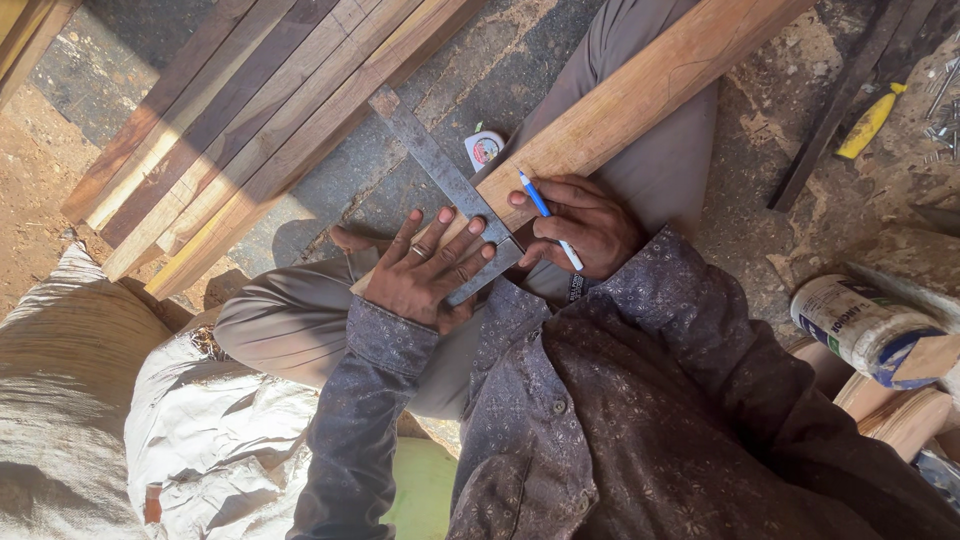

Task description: The person sits on the floor and uses a metal square and a blue marker to draw straight lines on several wooden planks. They measure and mark each plank individually, moving from one to the next in a repetitive sequence.

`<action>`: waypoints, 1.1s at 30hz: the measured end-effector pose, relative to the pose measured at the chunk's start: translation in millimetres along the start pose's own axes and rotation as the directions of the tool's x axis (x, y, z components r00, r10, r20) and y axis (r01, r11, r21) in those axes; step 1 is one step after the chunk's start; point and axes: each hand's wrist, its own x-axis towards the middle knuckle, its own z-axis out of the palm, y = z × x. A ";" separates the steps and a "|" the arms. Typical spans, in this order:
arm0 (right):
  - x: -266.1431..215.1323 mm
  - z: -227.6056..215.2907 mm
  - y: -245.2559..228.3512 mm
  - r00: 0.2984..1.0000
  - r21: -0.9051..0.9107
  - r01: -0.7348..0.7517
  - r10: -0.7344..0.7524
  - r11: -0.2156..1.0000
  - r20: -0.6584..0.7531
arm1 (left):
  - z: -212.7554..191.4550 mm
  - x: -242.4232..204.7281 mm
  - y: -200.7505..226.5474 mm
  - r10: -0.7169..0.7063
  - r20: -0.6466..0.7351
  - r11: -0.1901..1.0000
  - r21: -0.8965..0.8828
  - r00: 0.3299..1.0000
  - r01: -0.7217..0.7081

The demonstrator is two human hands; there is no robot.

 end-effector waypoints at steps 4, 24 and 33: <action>6.6 -4.5 -8.3 1.000 -0.008 -0.006 0.006 1.000 0.007 | -1.3 -0.4 1.2 -0.012 0.019 1.000 -0.021 1.000 0.013; 54.0 -20.6 -44.1 0.902 0.085 -0.410 0.389 0.908 0.190 | -6.2 -0.8 4.5 -0.056 0.078 0.998 -0.002 0.995 0.057; 35.0 -48.0 -59.7 0.872 -0.057 -0.400 0.399 0.915 0.283 | -4.0 -1.9 2.1 -0.034 0.025 0.999 -0.016 0.999 0.034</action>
